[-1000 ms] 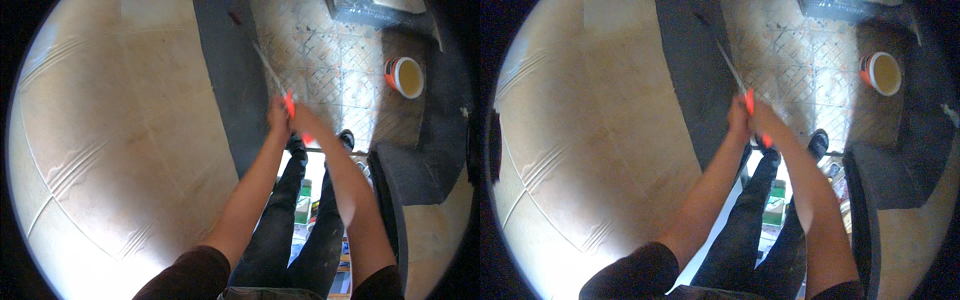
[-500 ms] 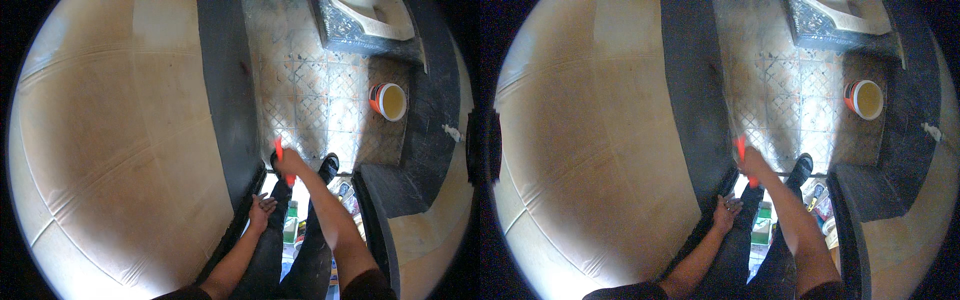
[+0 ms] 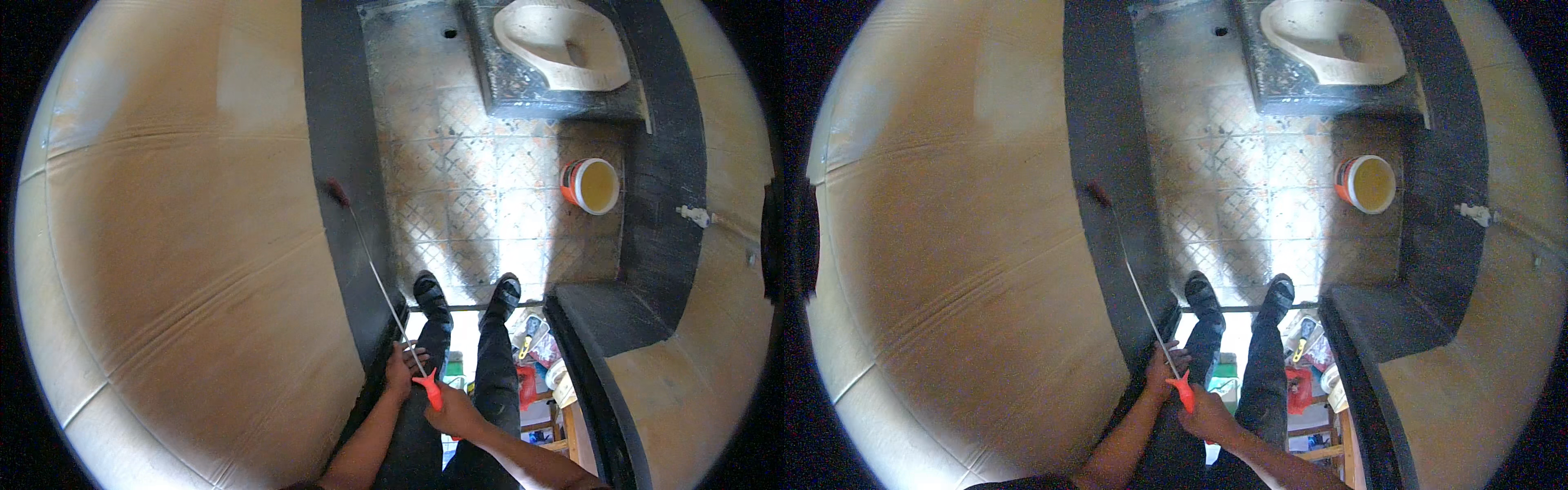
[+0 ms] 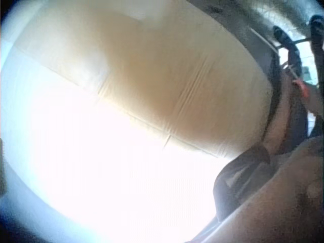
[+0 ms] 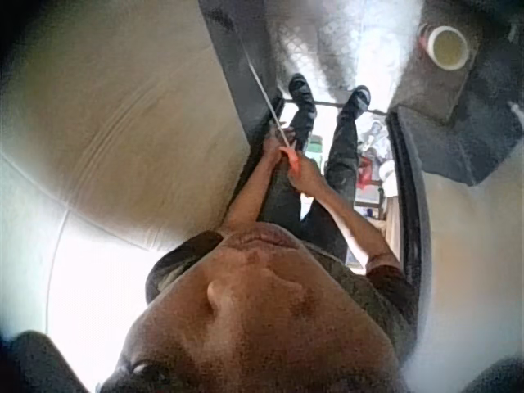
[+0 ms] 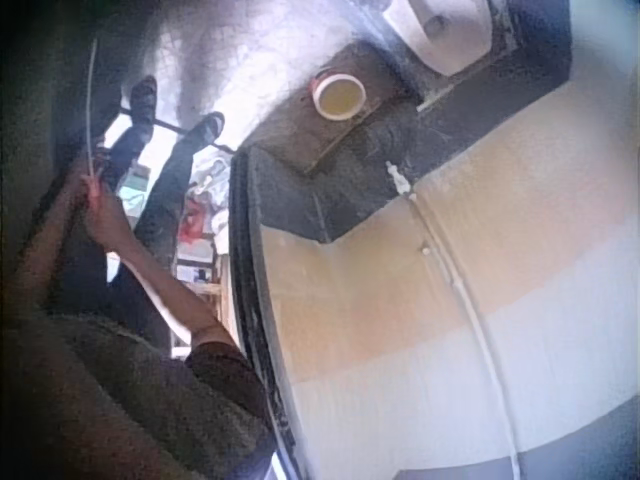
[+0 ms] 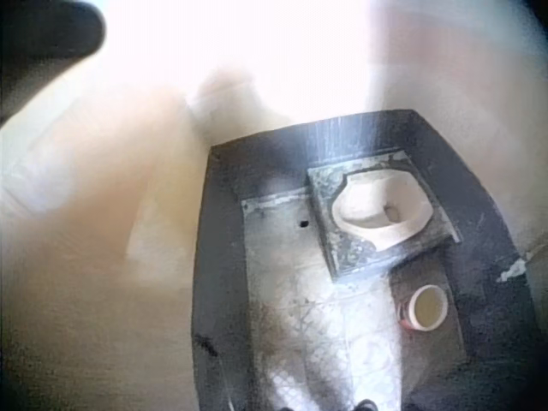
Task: The person applies a coating to the bathroom floor by hand and then smooths it using a roller and a long-handled tool.
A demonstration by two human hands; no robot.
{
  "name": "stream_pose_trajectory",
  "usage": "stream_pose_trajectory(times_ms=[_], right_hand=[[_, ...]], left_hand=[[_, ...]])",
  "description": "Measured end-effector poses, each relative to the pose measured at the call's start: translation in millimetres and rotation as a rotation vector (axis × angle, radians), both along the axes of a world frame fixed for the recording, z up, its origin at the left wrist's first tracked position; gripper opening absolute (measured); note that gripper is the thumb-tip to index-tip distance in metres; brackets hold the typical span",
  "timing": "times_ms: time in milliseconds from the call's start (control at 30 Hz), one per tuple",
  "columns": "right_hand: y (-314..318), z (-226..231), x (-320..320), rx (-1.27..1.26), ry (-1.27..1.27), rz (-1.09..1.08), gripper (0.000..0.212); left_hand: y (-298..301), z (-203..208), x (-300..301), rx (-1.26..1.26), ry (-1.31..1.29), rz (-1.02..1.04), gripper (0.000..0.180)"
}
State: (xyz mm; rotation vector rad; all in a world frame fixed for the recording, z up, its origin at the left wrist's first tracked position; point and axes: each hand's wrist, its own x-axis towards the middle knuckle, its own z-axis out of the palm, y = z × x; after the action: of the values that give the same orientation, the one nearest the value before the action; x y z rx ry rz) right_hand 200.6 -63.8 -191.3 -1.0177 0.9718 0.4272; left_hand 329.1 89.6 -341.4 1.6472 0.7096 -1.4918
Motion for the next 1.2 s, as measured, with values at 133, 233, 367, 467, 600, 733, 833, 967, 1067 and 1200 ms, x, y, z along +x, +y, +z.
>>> stream_pose_trajectory(times_ms=[133,233,367,467,600,733,833,967,1067,1200], right_hand=[[-29,-24,-17,-0.313,0.159,-0.076,0.051],[-42,-43,-28,-0.508,0.343,0.040,0.059],[-8,-96,-55,-0.608,0.441,0.063,0.073],[12,-114,-57,-0.515,0.567,0.158,0.075],[-3,-172,-40,-0.633,0.558,0.252,0.069],[-71,-246,56,-0.628,0.522,0.102,0.077],[-166,-301,134,-0.772,0.451,-0.088,0.081],[-345,-328,195,-0.871,0.476,-0.123,0.069],[-411,-299,175,-0.791,0.257,-0.151,0.054],[-363,-275,77,-0.716,0.431,0.055,0.075]], left_hand=[[-1,8,4,0.083,-0.090,-0.166,0.058],[17,4,4,0.021,-0.117,-0.294,0.050],[25,22,-15,-0.033,-0.578,-0.990,0.036],[41,27,-30,-0.032,-0.596,-1.136,0.036],[36,33,-38,0.025,-0.547,-1.208,0.040],[33,36,-27,0.103,-0.370,-1.054,0.040],[15,38,-21,0.128,-0.402,-1.036,0.041],[7,31,-19,0.059,-0.460,-1.058,0.041],[13,39,-19,0.039,-0.529,-1.018,0.039],[28,35,-26,0.026,-0.675,-1.056,0.035]])
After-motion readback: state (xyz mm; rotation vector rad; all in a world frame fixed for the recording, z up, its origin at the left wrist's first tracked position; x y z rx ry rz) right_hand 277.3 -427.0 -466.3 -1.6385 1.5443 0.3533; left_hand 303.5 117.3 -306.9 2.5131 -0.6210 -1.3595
